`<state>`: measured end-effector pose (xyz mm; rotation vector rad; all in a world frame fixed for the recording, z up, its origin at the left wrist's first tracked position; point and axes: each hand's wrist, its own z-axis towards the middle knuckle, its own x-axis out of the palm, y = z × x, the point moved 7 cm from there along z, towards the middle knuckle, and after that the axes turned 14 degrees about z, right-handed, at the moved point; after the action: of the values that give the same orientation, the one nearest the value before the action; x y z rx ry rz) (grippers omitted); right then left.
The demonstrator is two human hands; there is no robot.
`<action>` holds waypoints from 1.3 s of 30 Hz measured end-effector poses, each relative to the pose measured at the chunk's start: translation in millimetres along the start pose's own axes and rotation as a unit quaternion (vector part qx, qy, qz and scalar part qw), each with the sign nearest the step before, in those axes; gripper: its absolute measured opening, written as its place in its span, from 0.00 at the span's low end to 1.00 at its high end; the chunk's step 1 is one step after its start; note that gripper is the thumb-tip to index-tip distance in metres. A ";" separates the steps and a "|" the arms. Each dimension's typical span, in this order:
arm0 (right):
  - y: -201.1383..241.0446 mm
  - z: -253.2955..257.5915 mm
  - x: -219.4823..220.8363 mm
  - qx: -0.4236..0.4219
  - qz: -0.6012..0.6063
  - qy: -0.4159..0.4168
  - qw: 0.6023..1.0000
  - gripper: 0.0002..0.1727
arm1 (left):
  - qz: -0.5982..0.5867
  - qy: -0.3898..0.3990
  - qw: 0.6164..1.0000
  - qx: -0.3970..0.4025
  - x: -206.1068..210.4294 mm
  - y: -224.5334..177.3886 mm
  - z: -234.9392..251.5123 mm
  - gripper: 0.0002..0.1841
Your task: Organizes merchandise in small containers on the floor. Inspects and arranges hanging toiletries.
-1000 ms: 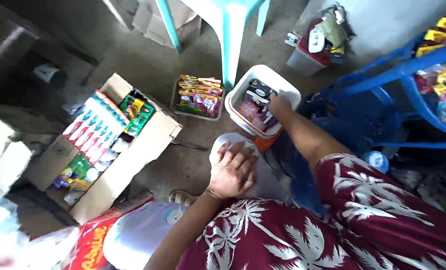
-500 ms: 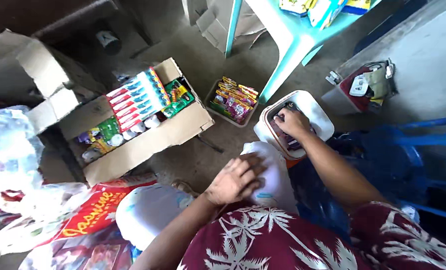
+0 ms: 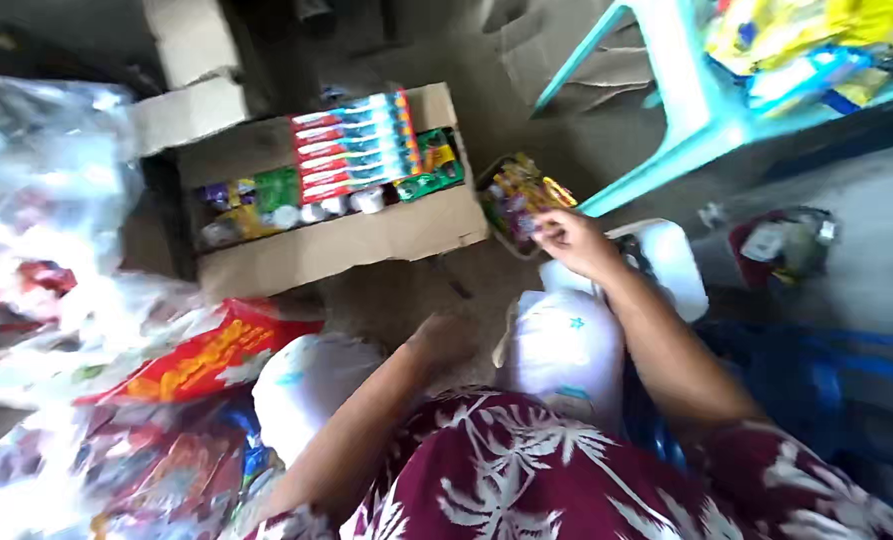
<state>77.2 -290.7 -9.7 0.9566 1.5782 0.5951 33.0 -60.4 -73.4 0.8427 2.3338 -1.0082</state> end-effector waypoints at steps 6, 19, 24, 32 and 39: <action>70.6 -15.7 40.8 -0.090 -0.031 0.074 0.993 0.18 | 0.085 0.059 0.989 -0.102 11.6 24.3 6.8 0.32; -64.5 -148.5 -13.4 0.113 0.100 -0.176 0.973 0.16 | 0.084 0.098 0.989 -0.078 35.3 25.1 13.8 0.34; -92.9 -242.7 65.7 0.298 0.283 -0.182 0.893 0.24 | 0.062 0.120 0.988 -0.069 59.0 38.7 19.6 0.30; -146.7 -376.8 132.3 0.497 0.435 -0.082 0.746 0.38 | 0.090 0.134 0.982 -0.098 54.2 17.8 10.0 0.31; -160.5 -318.0 86.2 0.326 0.253 -0.124 0.902 0.21 | -0.026 -0.090 0.990 -0.107 27.6 19.6 -50.2 0.26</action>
<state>-274.0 -267.4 -112.1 1.9066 1.3038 0.2600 18.6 -1.9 -68.3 0.5863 2.2686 -0.7999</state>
